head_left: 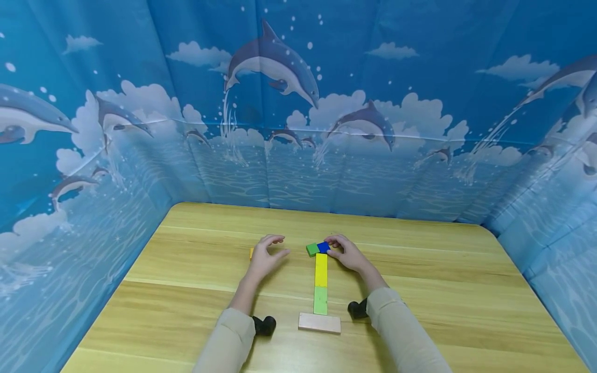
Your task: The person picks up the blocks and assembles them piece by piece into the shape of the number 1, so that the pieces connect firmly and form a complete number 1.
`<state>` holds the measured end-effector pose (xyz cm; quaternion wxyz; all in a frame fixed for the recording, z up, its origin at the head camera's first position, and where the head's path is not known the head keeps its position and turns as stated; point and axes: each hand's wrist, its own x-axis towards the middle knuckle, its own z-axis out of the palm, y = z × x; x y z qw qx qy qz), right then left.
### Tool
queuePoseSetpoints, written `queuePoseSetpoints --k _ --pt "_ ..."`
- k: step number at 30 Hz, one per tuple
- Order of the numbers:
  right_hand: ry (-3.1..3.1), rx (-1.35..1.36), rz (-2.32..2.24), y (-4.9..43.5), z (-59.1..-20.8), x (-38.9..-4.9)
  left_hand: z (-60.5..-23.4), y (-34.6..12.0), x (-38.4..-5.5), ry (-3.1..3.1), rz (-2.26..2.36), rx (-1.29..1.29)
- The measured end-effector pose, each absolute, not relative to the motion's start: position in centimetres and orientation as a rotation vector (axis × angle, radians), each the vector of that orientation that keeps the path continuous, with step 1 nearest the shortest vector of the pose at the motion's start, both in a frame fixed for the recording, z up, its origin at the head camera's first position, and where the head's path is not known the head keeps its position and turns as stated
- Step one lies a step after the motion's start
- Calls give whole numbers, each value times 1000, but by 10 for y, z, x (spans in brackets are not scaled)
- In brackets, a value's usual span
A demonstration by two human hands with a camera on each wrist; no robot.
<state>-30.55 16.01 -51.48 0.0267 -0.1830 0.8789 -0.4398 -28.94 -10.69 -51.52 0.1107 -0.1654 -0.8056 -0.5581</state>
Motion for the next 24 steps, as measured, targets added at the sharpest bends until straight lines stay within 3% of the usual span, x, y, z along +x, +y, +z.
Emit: queuePoseSetpoints --k 24 --pt "2694 -545 -1373 160 -512 -306 -521 -171 -285 -2449 -1597 -385"
